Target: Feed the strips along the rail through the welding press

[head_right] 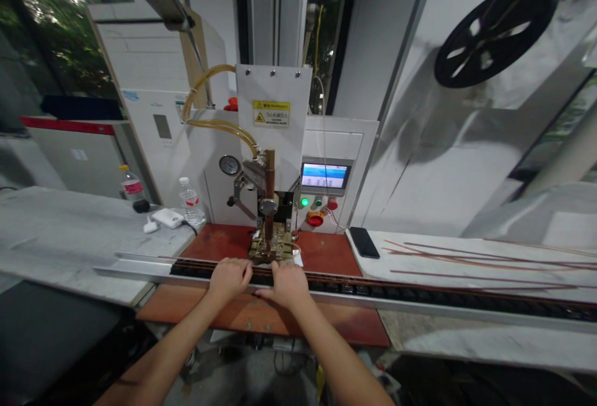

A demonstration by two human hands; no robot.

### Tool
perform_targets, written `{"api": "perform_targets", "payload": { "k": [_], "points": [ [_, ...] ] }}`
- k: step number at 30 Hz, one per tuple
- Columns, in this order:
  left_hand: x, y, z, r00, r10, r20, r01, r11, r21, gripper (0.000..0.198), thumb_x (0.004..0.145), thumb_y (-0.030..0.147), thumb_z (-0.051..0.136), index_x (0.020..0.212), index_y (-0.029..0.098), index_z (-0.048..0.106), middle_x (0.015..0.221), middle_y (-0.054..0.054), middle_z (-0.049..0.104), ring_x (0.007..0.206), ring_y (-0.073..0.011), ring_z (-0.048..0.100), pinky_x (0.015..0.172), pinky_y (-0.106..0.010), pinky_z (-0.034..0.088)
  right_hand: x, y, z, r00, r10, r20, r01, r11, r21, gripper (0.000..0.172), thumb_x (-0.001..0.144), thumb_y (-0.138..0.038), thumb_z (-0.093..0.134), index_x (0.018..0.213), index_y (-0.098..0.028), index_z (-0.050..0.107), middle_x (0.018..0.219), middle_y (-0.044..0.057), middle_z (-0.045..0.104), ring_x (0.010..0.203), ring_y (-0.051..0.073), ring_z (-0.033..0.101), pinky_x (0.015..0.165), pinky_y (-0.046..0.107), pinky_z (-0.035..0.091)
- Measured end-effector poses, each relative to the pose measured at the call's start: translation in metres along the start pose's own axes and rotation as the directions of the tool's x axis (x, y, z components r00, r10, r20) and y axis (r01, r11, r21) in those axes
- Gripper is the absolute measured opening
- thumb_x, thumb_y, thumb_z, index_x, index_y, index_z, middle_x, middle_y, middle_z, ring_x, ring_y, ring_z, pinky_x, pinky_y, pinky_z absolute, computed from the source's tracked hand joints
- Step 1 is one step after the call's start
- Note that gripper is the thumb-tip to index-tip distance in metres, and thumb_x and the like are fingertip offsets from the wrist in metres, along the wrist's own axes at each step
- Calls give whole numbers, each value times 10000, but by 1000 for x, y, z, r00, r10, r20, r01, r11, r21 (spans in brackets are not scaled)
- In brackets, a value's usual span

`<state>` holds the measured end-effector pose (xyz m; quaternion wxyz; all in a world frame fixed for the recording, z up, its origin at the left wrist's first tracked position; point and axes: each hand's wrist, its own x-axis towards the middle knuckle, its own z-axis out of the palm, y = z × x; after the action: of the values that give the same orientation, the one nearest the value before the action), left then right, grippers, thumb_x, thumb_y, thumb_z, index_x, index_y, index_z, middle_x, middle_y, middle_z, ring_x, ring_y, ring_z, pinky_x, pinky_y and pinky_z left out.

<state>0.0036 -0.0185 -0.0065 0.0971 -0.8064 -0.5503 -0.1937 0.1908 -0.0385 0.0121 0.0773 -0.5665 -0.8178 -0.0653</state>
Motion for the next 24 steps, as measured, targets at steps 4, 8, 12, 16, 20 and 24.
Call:
{"api": "perform_targets", "payload": {
  "k": [4,8,12,16,20,24],
  "points": [
    [0,0,-1,1000,-2,-9,2,1000,-20,432,895,360,298,780,164,665,752,-101,684,692,-194,599,698,-339,386,5,-6,-1,999,-39,12,39,999,12,675,661,-795,453,967,-198,529,925,106,631,873,265,595,740,351,415],
    [0,-1,1,1000,4,-16,-4,1000,-7,416,892,354,310,780,167,665,747,-93,682,699,-191,599,706,-332,389,11,-19,4,1000,-24,-5,24,999,27,657,680,-782,441,962,-195,530,906,107,628,868,260,592,752,356,411],
    [0,-2,3,1000,18,-5,-18,1000,-5,404,890,347,314,790,176,666,747,-88,680,699,-194,597,702,-331,390,11,-24,14,998,16,-64,-15,1000,22,631,681,-772,452,915,-191,530,871,101,617,859,261,584,745,355,411],
    [-1,-2,4,1000,1,-11,-1,1000,-20,400,882,359,329,797,169,671,758,-98,682,714,-195,597,718,-331,394,10,-23,17,996,12,-88,-10,1000,16,584,714,-738,448,907,-192,525,869,98,612,857,259,580,749,361,410],
    [0,-2,3,1000,2,-6,-2,1000,-19,403,881,358,329,795,164,672,759,-98,685,710,-192,600,719,-329,396,14,-26,13,999,20,-49,-19,1000,18,602,684,-713,512,938,-167,524,878,119,614,859,270,583,740,366,419],
    [0,-1,1,1000,4,-12,-4,1000,-5,410,887,345,318,759,164,663,748,-99,684,700,-192,603,717,-329,390,21,-36,11,1000,4,-21,-3,1000,31,567,673,-651,563,949,-158,522,883,128,622,830,270,592,712,362,426]
  ]
}}
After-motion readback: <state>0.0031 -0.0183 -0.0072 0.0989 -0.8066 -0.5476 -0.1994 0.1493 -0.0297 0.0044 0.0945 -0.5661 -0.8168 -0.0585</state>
